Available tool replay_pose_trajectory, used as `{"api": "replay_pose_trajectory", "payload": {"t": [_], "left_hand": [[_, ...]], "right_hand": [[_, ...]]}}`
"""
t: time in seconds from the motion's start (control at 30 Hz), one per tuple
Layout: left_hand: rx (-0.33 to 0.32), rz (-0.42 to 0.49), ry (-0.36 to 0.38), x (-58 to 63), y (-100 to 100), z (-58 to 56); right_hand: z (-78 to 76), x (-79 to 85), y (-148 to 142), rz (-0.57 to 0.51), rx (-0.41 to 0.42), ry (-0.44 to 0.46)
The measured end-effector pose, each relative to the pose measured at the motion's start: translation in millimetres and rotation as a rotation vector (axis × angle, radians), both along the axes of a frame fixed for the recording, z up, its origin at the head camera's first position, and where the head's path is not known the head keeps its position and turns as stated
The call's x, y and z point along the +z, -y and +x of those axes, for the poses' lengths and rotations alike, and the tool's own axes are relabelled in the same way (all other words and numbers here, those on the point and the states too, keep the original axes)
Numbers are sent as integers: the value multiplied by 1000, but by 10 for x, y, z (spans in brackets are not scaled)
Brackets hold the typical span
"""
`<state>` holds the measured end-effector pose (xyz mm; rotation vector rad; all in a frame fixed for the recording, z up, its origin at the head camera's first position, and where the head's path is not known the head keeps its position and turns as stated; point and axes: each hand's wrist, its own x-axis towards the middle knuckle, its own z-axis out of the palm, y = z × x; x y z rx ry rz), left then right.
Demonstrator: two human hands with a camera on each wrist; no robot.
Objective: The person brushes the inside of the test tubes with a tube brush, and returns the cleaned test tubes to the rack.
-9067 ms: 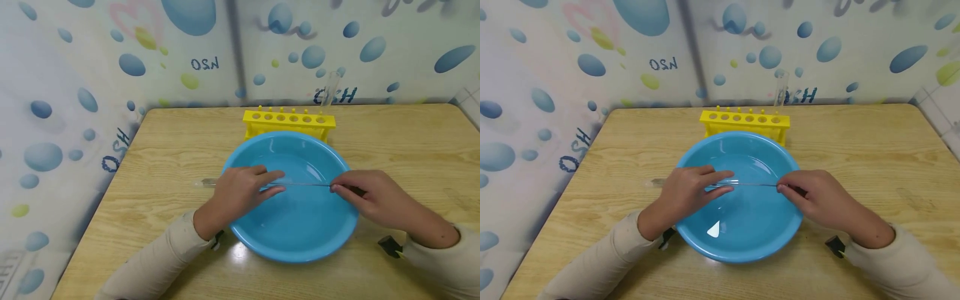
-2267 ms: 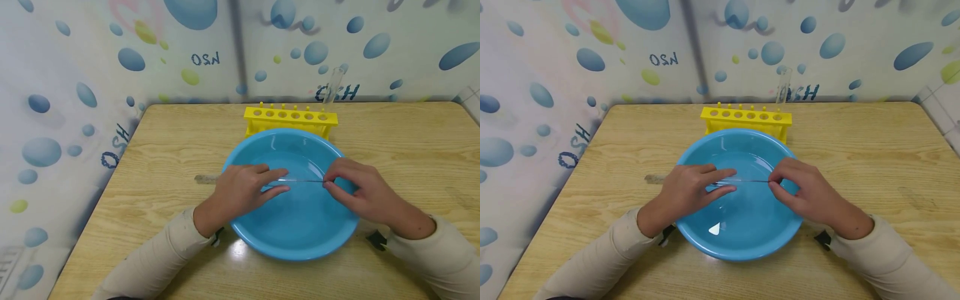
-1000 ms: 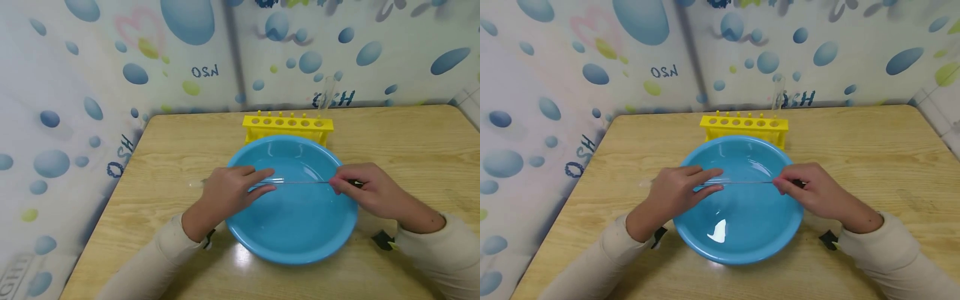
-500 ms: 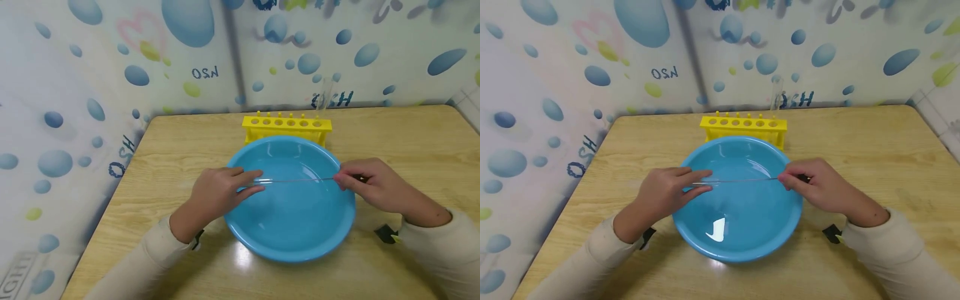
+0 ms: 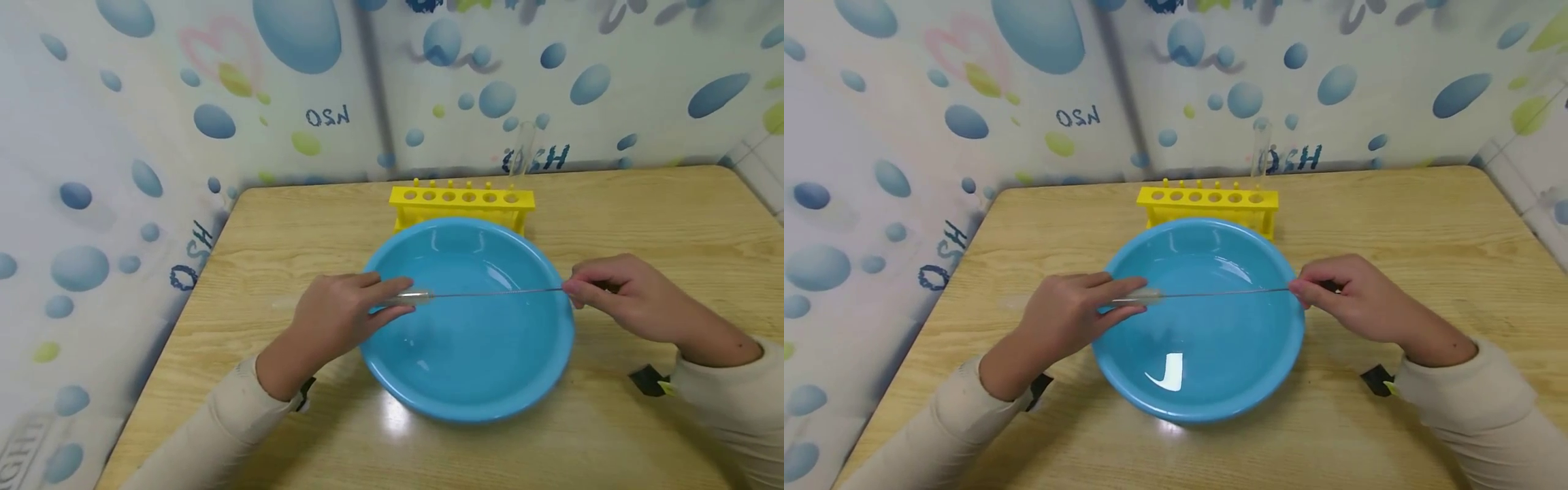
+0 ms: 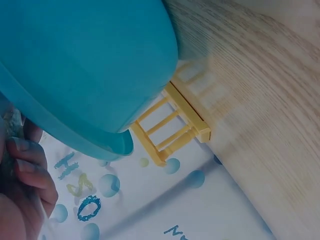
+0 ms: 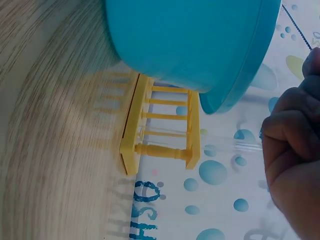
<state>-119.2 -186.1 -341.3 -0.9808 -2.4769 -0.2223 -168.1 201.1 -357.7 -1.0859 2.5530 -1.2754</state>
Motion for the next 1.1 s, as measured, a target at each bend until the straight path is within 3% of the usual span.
{"api": "replay_pose_trajectory", "payload": {"t": [0.3, 0.6, 0.93, 1.1], "left_hand": [[-27, -13, 19, 24, 41, 0], [9, -20, 52, 16, 142, -10], [25, -37, 18, 16, 251, -14], [42, -42, 5, 40, 414, -17]], "right_hand": [[19, -85, -90, -23, 4, 24], [-37, -116, -175, -36, 2, 27], [-94, -117, -293, -44, -71, 18], [-121, -87, -371, -79, -81, 53]]}}
